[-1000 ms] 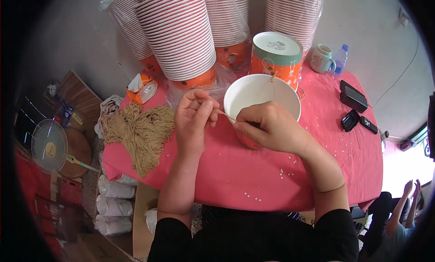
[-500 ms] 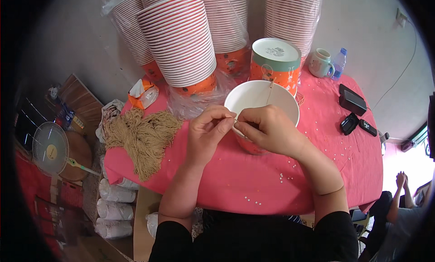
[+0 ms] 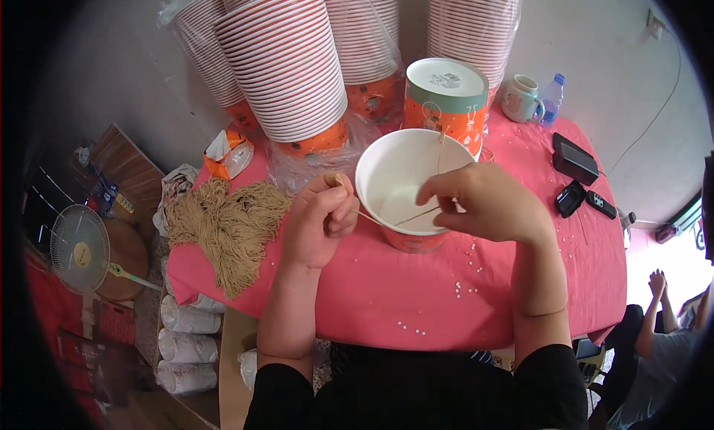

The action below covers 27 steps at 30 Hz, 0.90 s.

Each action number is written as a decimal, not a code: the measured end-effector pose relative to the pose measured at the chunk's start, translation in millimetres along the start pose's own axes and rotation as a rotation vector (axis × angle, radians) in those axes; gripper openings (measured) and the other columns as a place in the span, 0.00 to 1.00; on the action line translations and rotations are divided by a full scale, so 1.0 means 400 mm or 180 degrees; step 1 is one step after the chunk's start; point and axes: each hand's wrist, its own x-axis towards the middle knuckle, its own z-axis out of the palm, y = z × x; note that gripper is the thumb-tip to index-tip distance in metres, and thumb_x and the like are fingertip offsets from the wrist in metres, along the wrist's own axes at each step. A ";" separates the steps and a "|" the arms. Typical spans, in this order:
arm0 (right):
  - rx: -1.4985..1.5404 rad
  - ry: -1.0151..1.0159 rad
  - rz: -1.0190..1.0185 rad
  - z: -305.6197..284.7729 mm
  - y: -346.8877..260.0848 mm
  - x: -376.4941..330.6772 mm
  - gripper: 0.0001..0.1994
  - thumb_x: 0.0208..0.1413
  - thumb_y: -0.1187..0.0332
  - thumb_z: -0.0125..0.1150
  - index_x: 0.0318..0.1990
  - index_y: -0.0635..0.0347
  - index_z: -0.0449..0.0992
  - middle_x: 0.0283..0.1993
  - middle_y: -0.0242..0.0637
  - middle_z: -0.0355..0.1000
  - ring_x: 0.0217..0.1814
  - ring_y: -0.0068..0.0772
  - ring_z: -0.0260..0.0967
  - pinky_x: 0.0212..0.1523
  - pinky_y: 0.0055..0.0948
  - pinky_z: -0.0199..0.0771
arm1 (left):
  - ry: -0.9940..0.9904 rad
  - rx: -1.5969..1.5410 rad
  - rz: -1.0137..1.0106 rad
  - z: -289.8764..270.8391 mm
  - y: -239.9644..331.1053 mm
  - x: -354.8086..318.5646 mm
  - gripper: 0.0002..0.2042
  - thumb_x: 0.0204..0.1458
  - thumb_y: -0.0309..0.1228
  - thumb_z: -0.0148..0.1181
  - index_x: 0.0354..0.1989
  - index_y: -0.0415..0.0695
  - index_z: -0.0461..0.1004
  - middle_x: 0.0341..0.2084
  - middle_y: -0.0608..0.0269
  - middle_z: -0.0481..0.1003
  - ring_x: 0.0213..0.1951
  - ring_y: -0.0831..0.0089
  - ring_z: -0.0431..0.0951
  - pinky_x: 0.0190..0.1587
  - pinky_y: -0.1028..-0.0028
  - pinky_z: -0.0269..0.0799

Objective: The recorder is placing rubber bands around large paper tubs as part of a packaging process.

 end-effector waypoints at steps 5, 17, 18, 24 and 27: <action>-0.0793 0.0738 0.0141 -0.018 0.011 -0.024 0.06 0.44 0.75 0.65 0.32 0.60 0.78 0.24 0.36 0.74 0.25 0.35 0.73 0.29 0.30 0.71 | 0.0513 0.0865 0.0816 0.025 -0.023 0.004 0.03 0.57 0.24 0.56 0.37 0.40 0.73 0.19 0.73 0.68 0.19 0.87 0.63 0.21 0.84 0.56; 0.0489 0.1167 -0.1138 0.029 -0.036 0.035 0.04 0.48 0.76 0.66 0.32 0.62 0.78 0.24 0.37 0.71 0.25 0.36 0.71 0.26 0.31 0.69 | 0.0288 0.2494 0.0650 0.073 -0.053 -0.017 0.04 0.54 0.20 0.61 0.38 0.35 0.77 0.22 0.72 0.75 0.24 0.90 0.71 0.27 0.86 0.65; 0.0522 0.1187 -0.1180 0.033 -0.036 0.039 0.04 0.48 0.76 0.66 0.32 0.63 0.79 0.24 0.37 0.71 0.25 0.36 0.71 0.27 0.31 0.69 | 0.0290 0.2497 0.0653 0.072 -0.052 -0.021 0.04 0.54 0.20 0.61 0.38 0.35 0.77 0.22 0.72 0.75 0.24 0.90 0.71 0.27 0.86 0.65; 0.0358 0.1433 -0.0956 0.069 -0.009 0.056 0.02 0.49 0.76 0.65 0.31 0.63 0.78 0.25 0.37 0.74 0.25 0.34 0.72 0.26 0.30 0.69 | -0.0040 0.2311 0.0415 0.076 -0.051 -0.023 0.05 0.54 0.19 0.59 0.37 0.35 0.78 0.23 0.74 0.75 0.24 0.92 0.70 0.25 0.87 0.63; 0.0329 0.1428 -0.0829 0.082 -0.004 0.065 0.03 0.48 0.76 0.66 0.30 0.63 0.78 0.25 0.37 0.75 0.24 0.33 0.72 0.26 0.29 0.69 | -0.0112 0.2152 0.0448 0.075 -0.050 -0.020 0.04 0.54 0.20 0.59 0.36 0.34 0.78 0.23 0.74 0.75 0.24 0.92 0.69 0.25 0.87 0.62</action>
